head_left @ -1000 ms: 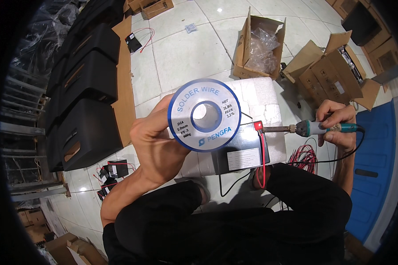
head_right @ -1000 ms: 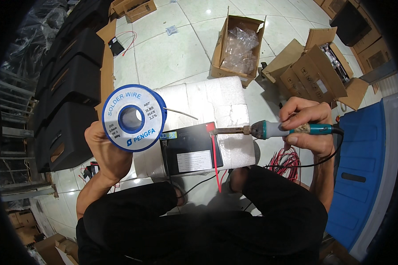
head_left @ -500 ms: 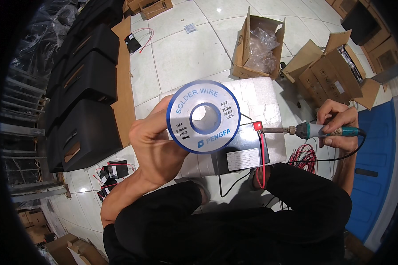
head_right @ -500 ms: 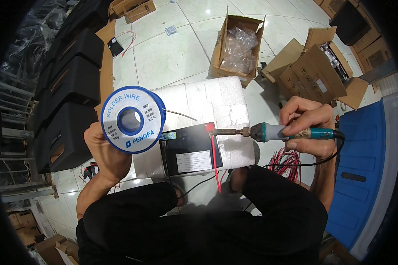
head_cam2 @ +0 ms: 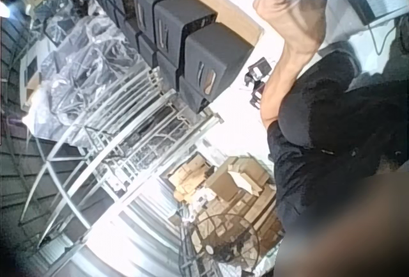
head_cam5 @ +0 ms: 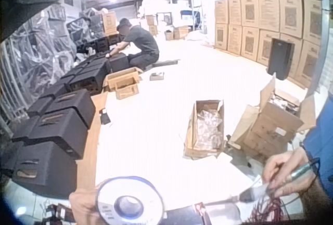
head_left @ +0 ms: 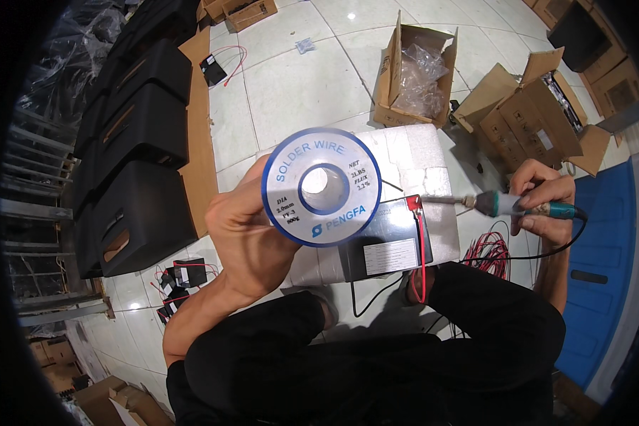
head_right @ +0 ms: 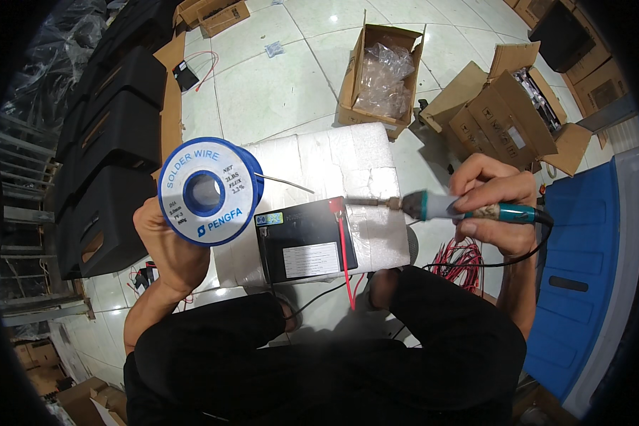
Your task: The person sits on the floor and solders red and black wires to the terminals of small black electronic boxes. They use a soldering iron and solder wire to attach the wires, then place the finished units aside.
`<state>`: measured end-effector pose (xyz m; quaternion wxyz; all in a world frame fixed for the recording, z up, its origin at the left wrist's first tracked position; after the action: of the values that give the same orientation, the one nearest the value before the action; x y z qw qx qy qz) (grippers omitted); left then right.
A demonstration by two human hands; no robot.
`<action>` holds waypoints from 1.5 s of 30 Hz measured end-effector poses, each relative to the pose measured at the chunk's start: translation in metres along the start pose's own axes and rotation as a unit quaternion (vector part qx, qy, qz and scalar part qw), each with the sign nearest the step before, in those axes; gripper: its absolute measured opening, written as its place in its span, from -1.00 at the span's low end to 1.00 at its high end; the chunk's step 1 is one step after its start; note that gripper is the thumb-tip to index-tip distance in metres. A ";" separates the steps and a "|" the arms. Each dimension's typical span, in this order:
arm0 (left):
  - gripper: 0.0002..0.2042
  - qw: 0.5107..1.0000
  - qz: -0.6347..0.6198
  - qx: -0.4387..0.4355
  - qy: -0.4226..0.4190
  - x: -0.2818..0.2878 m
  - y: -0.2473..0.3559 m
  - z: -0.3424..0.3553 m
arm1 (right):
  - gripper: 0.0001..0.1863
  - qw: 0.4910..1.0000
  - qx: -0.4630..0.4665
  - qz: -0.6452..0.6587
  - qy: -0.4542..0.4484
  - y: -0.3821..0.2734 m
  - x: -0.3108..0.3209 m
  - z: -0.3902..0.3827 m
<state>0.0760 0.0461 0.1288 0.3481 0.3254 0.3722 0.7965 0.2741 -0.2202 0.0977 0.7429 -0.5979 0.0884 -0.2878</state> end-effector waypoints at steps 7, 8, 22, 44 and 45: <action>-0.73 0.994 0.013 0.099 0.037 0.011 -0.013 -0.007 | -0.71 0.996 0.037 0.061 0.053 0.005 0.010 -0.003; -0.73 0.993 0.012 0.109 0.043 0.012 -0.014 -0.008 | -0.72 0.996 0.032 0.067 0.051 0.005 0.010 -0.002; -0.67 0.986 0.008 0.157 0.059 0.045 -0.030 -0.024 | -0.68 0.994 0.005 0.089 0.056 -0.016 -0.024 0.005; -0.60 0.997 0.011 0.081 0.016 0.050 -0.019 -0.028 | -0.68 0.996 -0.070 -0.032 0.036 -0.011 -0.058 0.015; -0.61 0.998 0.008 0.065 0.014 0.049 -0.017 -0.027 | -0.68 0.996 -0.072 -0.046 0.031 -0.010 -0.059 0.015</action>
<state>0.0337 0.0837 0.1134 0.3144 0.3397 0.4252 0.7778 0.2293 -0.1774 0.0989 0.6812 -0.6437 0.1045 -0.3327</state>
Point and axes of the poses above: each hand's wrist, its own z-axis towards the middle knuckle, its own x-axis out of the back of the hand, y = z × x, the point moved 8 cm from there along z, towards the middle knuckle, and after that the axes turned 9 degrees about -z, right-handed, at the moved point
